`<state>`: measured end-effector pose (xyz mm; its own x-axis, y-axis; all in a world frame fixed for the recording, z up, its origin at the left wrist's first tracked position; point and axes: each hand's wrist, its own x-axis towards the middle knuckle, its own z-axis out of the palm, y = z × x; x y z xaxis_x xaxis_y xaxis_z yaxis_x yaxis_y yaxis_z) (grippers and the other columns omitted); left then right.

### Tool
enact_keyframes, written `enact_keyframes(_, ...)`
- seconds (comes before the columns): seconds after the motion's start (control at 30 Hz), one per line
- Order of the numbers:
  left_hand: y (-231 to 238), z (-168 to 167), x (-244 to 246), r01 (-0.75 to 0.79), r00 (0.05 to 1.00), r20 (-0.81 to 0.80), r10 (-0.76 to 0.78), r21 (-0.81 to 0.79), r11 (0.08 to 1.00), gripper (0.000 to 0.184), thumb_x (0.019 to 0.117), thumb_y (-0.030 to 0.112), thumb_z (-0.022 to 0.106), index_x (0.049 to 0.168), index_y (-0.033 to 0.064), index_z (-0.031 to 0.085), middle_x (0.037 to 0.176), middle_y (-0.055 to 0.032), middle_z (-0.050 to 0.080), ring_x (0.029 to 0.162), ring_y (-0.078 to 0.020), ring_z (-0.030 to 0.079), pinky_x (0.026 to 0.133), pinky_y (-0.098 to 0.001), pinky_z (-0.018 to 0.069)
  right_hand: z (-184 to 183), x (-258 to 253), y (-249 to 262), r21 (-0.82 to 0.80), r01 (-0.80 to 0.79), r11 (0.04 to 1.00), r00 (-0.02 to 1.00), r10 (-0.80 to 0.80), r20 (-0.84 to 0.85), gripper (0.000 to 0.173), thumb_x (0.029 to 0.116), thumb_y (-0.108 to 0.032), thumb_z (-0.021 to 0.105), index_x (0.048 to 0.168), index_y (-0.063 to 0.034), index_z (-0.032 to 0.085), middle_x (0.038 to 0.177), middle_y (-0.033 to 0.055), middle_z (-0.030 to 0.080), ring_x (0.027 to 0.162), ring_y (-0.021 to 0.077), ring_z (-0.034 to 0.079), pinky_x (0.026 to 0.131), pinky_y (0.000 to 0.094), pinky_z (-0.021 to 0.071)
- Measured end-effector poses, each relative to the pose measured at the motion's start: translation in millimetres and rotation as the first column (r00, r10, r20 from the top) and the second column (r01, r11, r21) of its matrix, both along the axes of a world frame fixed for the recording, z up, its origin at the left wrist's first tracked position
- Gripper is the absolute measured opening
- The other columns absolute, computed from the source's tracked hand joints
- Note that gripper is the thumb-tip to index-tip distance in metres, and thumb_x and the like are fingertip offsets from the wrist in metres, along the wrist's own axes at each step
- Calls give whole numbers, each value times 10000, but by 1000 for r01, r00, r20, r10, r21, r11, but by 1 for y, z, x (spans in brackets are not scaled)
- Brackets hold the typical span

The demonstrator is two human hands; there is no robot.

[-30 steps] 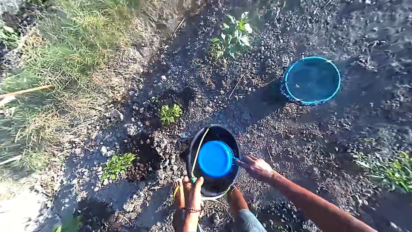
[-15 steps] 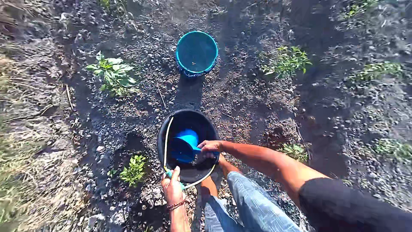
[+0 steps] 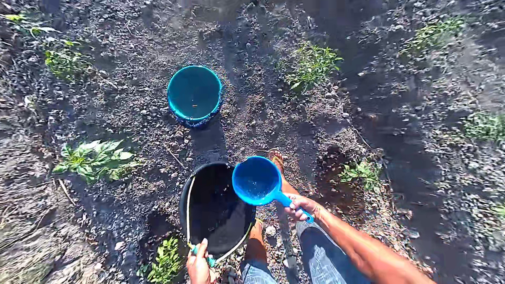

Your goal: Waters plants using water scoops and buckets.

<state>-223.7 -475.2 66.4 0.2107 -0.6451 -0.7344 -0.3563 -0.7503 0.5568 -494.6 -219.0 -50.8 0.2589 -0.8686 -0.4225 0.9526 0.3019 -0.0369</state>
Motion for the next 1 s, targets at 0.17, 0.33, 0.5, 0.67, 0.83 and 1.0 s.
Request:
enact_keyframes(0.17,6,-16,-64,28,996,84,-28,7,1000,259,989,35,569,755,121,499,556,66,458,438,-27,447,440,-187,443,-1,-117,9,313,251,916,944,-161,-287,332,841,-159,693,1120,-173,513,727,-42,592,446,-13,485,373,123,392)
enact_keyframes(0.33,19,-26,-118,-11,988,154,3,51,999,250,993,70,574,765,133,496,574,59,458,449,-56,460,454,-231,474,-49,-241,-17,521,571,635,821,-422,-385,125,1070,-55,337,1089,-132,434,678,-38,524,438,-20,462,378,105,385)
enact_keyframes(0.5,28,-39,-175,-92,983,166,80,69,993,252,998,56,556,760,125,511,557,53,446,430,-59,439,437,-215,446,-91,-347,-34,620,654,433,756,-388,-527,86,1049,-63,452,991,-116,488,634,-32,494,420,-1,433,378,126,376)
enact_keyframes(0.67,33,-48,-228,-103,982,169,89,79,991,264,999,61,559,747,123,508,542,47,429,413,-68,426,422,-221,439,83,-368,-108,648,573,502,753,-11,-658,113,1066,-48,363,1089,17,453,801,48,517,625,-37,490,613,64,418)
enact_keyframes(0.83,34,-46,-279,-26,988,155,20,37,999,263,984,48,574,747,128,488,553,54,393,425,-62,395,421,-210,406,255,-356,-197,764,545,345,822,-40,-569,244,1084,-39,338,1211,118,475,927,112,468,763,47,464,725,110,413)
enact_keyframes(1.0,21,-30,-321,163,982,105,-155,-74,984,57,925,-25,604,910,19,570,662,14,487,508,-37,454,462,-188,406,4,-359,-42,315,779,543,357,28,-934,239,990,11,544,1202,115,506,755,82,511,534,25,468,474,165,396)
